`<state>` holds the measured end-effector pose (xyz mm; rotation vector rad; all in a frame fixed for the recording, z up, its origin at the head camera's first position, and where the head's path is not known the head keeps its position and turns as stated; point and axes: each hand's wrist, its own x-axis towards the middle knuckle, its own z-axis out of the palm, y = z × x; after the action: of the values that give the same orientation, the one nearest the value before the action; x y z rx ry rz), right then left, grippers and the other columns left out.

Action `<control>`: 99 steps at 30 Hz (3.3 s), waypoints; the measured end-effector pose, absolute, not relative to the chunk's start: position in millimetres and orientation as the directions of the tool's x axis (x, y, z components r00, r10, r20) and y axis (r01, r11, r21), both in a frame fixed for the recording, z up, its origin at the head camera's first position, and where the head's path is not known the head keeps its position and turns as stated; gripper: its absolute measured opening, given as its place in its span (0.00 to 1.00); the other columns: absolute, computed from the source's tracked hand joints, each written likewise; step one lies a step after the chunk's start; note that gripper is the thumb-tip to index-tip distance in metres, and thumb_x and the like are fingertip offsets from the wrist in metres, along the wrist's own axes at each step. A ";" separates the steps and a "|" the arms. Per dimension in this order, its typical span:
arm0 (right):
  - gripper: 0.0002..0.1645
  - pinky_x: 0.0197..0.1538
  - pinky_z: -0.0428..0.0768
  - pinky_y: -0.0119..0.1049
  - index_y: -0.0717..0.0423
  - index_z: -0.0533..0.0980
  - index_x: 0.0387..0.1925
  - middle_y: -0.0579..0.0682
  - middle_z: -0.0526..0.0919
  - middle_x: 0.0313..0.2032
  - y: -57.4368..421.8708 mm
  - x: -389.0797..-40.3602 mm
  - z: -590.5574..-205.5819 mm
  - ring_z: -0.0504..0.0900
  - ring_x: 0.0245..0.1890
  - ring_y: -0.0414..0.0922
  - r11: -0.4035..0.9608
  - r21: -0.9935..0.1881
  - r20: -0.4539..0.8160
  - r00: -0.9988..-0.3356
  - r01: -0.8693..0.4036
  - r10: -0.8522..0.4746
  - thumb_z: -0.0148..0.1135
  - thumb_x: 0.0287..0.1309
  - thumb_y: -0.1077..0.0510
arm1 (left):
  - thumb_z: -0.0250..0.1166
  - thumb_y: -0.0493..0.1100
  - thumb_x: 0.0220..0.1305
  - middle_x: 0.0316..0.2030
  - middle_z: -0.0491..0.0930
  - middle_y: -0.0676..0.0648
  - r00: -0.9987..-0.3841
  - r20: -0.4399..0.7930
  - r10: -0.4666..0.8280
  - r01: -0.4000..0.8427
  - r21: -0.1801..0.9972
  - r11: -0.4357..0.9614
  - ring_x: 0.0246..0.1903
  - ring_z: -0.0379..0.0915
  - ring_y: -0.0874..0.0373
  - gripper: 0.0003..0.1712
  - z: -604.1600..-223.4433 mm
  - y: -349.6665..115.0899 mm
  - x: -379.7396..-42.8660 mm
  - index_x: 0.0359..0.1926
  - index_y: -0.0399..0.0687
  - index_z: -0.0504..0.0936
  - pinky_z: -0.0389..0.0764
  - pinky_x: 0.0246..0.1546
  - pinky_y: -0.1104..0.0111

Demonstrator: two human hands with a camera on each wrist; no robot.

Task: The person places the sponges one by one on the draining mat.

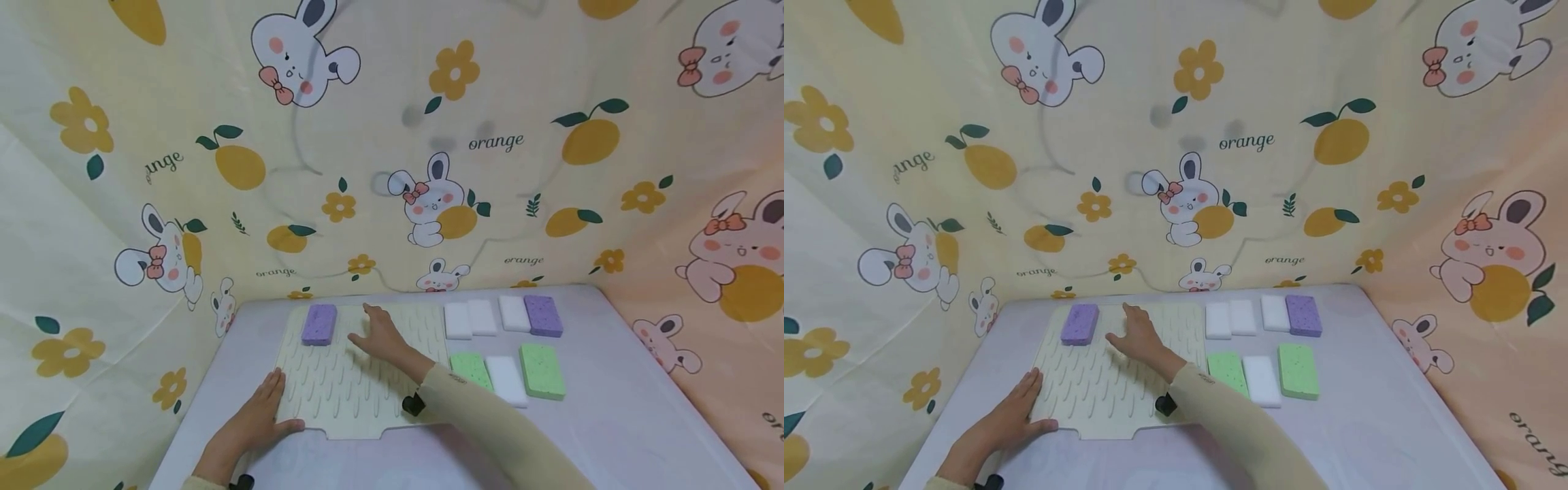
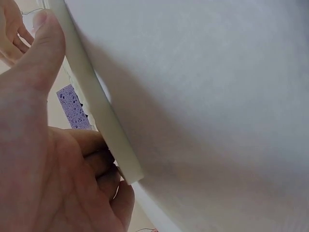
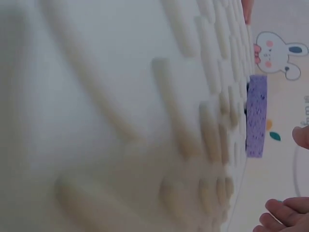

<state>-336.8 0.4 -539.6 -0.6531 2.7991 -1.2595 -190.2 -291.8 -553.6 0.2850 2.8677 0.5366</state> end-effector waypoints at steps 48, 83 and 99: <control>0.63 0.85 0.46 0.60 0.74 0.48 0.82 0.71 0.51 0.83 154.3 -310.8 -525.5 0.47 0.84 0.67 0.764 -0.517 0.127 -0.917 -0.386 -0.377 0.70 0.69 0.40 | 0.74 0.72 0.58 0.82 0.45 0.23 -0.961 -0.169 0.219 0.145 0.365 0.920 0.81 0.42 0.26 0.74 -557.2 -292.8 -194.1 0.80 0.20 0.51 0.54 0.80 0.37; 0.64 0.79 0.52 0.74 0.72 0.51 0.82 0.72 0.53 0.82 297.5 -255.1 -532.8 0.49 0.82 0.72 0.790 -0.509 0.154 -0.939 -0.342 -0.307 0.71 0.68 0.36 | 0.73 0.72 0.60 0.81 0.45 0.22 -0.960 -0.164 0.226 0.152 0.373 0.915 0.81 0.42 0.25 0.73 -555.0 -290.8 -188.5 0.79 0.19 0.51 0.54 0.79 0.35; 0.67 0.72 0.58 0.81 0.71 0.47 0.83 0.76 0.51 0.80 350.7 -237.3 -535.2 0.52 0.78 0.79 0.801 -0.533 0.079 -0.959 -0.272 -0.273 0.74 0.65 0.37 | 0.74 0.70 0.61 0.80 0.45 0.20 -0.959 -0.156 0.237 0.163 0.378 0.911 0.80 0.42 0.23 0.72 -554.3 -289.1 -187.3 0.78 0.16 0.51 0.53 0.79 0.35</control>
<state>-237.3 350.7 -535.2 -0.4511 2.9795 -0.8818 -187.3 -289.1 -554.3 0.3039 2.8752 0.5440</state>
